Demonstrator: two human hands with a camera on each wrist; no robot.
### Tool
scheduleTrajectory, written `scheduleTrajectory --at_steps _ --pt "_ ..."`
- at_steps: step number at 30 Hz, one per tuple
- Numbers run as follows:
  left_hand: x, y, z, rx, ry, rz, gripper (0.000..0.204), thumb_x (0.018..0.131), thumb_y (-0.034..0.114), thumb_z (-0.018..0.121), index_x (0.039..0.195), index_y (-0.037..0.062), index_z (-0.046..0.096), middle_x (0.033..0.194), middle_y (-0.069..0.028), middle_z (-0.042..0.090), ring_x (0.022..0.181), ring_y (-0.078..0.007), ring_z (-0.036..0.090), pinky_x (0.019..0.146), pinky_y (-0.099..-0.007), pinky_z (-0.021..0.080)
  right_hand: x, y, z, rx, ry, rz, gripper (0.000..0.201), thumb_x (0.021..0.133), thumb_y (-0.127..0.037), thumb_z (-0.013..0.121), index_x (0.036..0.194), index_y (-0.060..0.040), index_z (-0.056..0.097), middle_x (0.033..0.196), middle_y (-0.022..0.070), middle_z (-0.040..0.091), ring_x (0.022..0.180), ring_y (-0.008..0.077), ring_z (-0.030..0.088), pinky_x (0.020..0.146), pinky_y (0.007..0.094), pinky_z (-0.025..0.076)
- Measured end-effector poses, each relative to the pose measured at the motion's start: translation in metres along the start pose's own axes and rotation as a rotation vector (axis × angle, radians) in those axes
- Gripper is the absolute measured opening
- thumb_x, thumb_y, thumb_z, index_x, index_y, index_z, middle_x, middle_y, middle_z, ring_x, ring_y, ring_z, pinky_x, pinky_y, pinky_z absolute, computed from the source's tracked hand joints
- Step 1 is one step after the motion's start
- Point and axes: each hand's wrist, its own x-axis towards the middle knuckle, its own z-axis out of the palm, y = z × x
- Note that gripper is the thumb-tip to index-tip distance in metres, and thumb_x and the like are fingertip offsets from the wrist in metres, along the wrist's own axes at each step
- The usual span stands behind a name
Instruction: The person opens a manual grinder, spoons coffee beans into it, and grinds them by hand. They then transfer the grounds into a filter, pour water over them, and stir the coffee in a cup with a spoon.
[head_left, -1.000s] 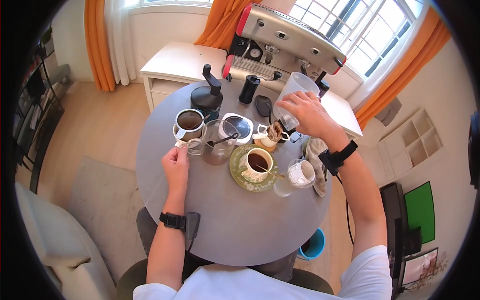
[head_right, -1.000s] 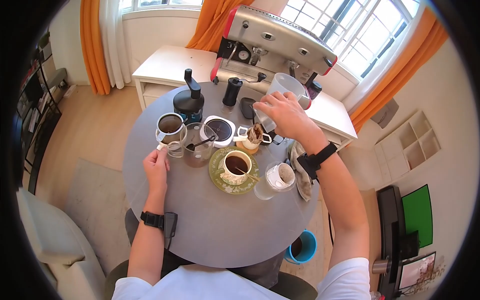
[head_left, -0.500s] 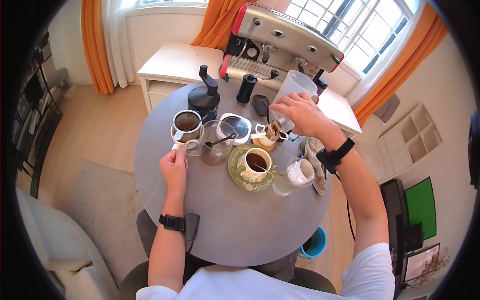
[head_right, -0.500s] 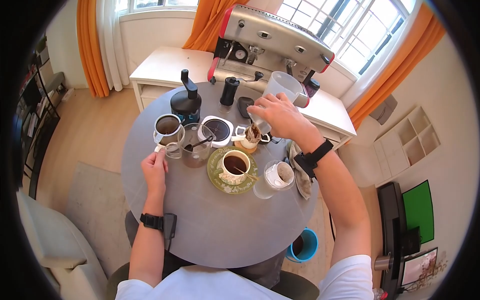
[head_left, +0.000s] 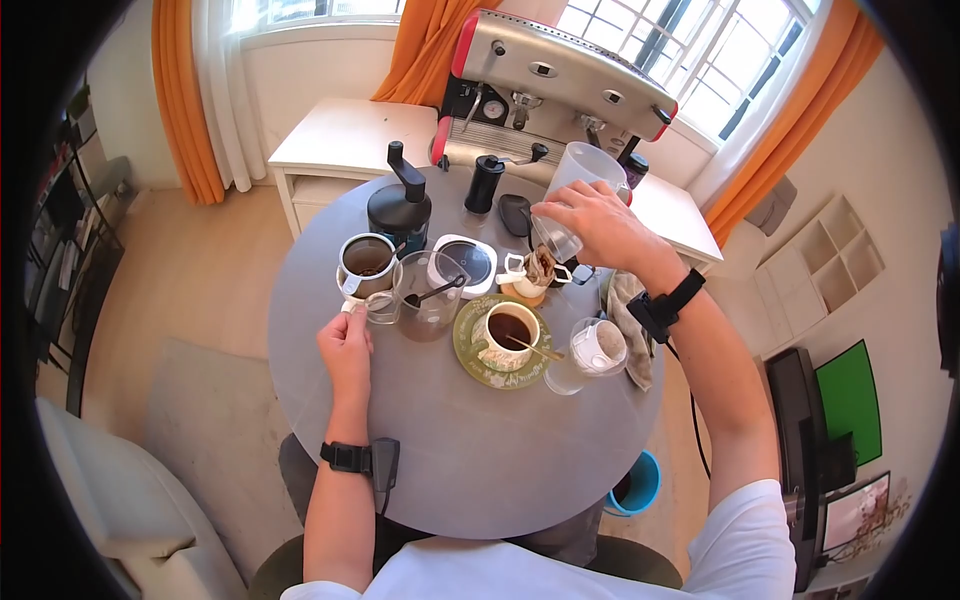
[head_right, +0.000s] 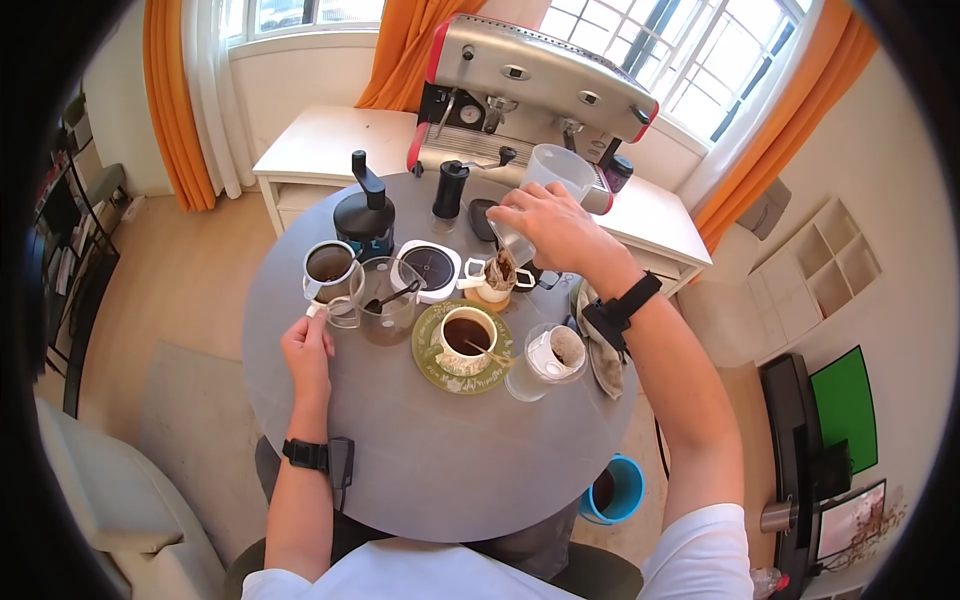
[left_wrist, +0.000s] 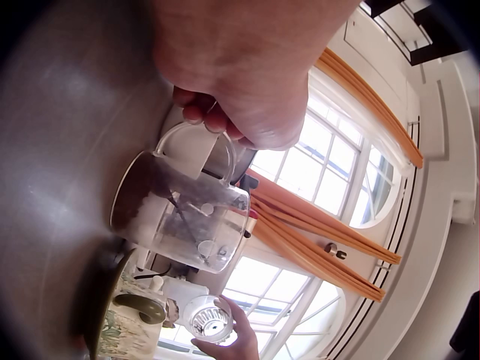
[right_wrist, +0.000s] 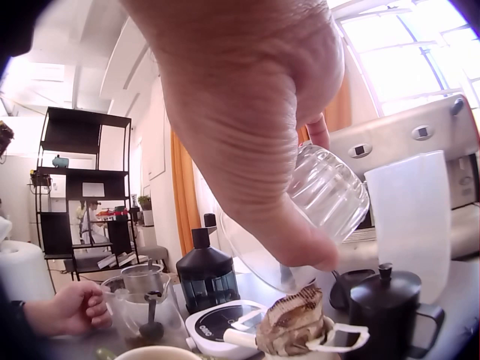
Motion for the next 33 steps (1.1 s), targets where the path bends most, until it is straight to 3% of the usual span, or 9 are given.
scheduleTrajectory --at_steps 6,10,12,17,19,22,23,26,33 --pt "0.002 -0.002 -0.002 0.039 0.001 0.002 0.048 0.105 0.022 0.068 0.063 0.0082 0.051 0.056 0.0025 0.051 0.049 -0.0056 0.042 0.048 -0.0267 0.028 0.000 0.005 0.003 0.002 0.045 -0.035 0.079 0.063 0.003 0.084 0.137 -0.0171 0.066 0.131 0.0027 0.067 0.127 0.0248 0.059 0.104 0.0423 0.045" --pt "0.001 -0.005 0.000 -0.018 -0.004 -0.005 0.048 0.105 0.022 0.068 0.063 0.0083 0.051 0.056 0.0025 0.051 0.049 -0.0058 0.042 0.048 -0.0268 0.028 -0.001 0.005 -0.002 0.009 0.077 -0.010 0.080 0.063 0.002 0.085 0.138 -0.0169 0.065 0.132 0.0030 0.066 0.128 0.0248 0.059 0.105 0.0429 0.044" --pt "0.000 0.000 0.001 -0.009 -0.010 -0.019 0.048 0.105 0.022 0.068 0.063 0.0084 0.051 0.056 0.0025 0.051 0.049 -0.0057 0.042 0.048 -0.0268 0.028 0.001 0.001 0.002 -0.023 -0.032 -0.026 0.080 0.064 0.001 0.086 0.139 -0.0172 0.064 0.132 0.0026 0.066 0.128 0.0246 0.058 0.105 0.0436 0.044" --pt "0.000 -0.003 -0.002 0.002 -0.009 -0.011 0.048 0.105 0.022 0.068 0.063 0.0087 0.051 0.056 0.0026 0.051 0.049 -0.0056 0.041 0.049 -0.0267 0.027 0.000 0.003 0.007 0.001 0.072 -0.018 0.080 0.065 0.002 0.085 0.139 -0.0184 0.065 0.131 0.0025 0.066 0.128 0.0246 0.058 0.104 0.0426 0.044" --pt "0.002 -0.003 0.000 0.028 -0.022 0.006 0.048 0.105 0.022 0.069 0.062 0.0088 0.051 0.057 0.0026 0.051 0.049 -0.0057 0.041 0.049 -0.0267 0.027 0.003 0.002 0.008 -0.033 -0.041 -0.046 0.079 0.065 0.003 0.084 0.139 -0.0179 0.066 0.131 0.0028 0.066 0.128 0.0243 0.059 0.103 0.0425 0.044" --pt "0.000 -0.003 -0.001 0.014 -0.002 -0.044 0.048 0.105 0.023 0.069 0.062 0.0090 0.051 0.056 0.0025 0.050 0.049 -0.0060 0.040 0.049 -0.0268 0.027 0.001 0.004 0.000 -0.025 0.047 -0.020 0.078 0.066 0.003 0.083 0.140 -0.0177 0.066 0.131 0.0026 0.066 0.128 0.0245 0.059 0.102 0.0423 0.044" --pt "-0.001 0.000 0.001 0.000 0.013 -0.043 0.048 0.104 0.023 0.069 0.062 0.0091 0.050 0.056 0.0024 0.050 0.049 -0.0061 0.040 0.049 -0.0268 0.027 0.000 0.004 -0.004 -0.008 0.018 0.017 0.082 0.066 0.004 0.083 0.142 -0.0187 0.063 0.135 0.0026 0.065 0.130 0.0256 0.057 0.109 0.0434 0.043" --pt "-0.002 0.000 0.001 -0.003 0.012 -0.047 0.048 0.104 0.022 0.069 0.062 0.0092 0.050 0.056 0.0022 0.050 0.049 -0.0063 0.041 0.049 -0.0267 0.027 0.000 0.002 -0.001 -0.017 -0.044 -0.016 0.081 0.066 0.003 0.083 0.142 -0.0191 0.063 0.134 0.0030 0.065 0.130 0.0259 0.057 0.109 0.0434 0.043" --pt "-0.001 0.001 0.002 -0.002 0.014 -0.044 0.048 0.104 0.021 0.069 0.062 0.0091 0.050 0.056 0.0020 0.049 0.049 -0.0060 0.041 0.049 -0.0266 0.026 -0.002 0.003 0.003 -0.034 0.012 -0.009 0.082 0.065 0.003 0.084 0.142 -0.0195 0.063 0.134 0.0029 0.065 0.130 0.0262 0.058 0.107 0.0432 0.043"
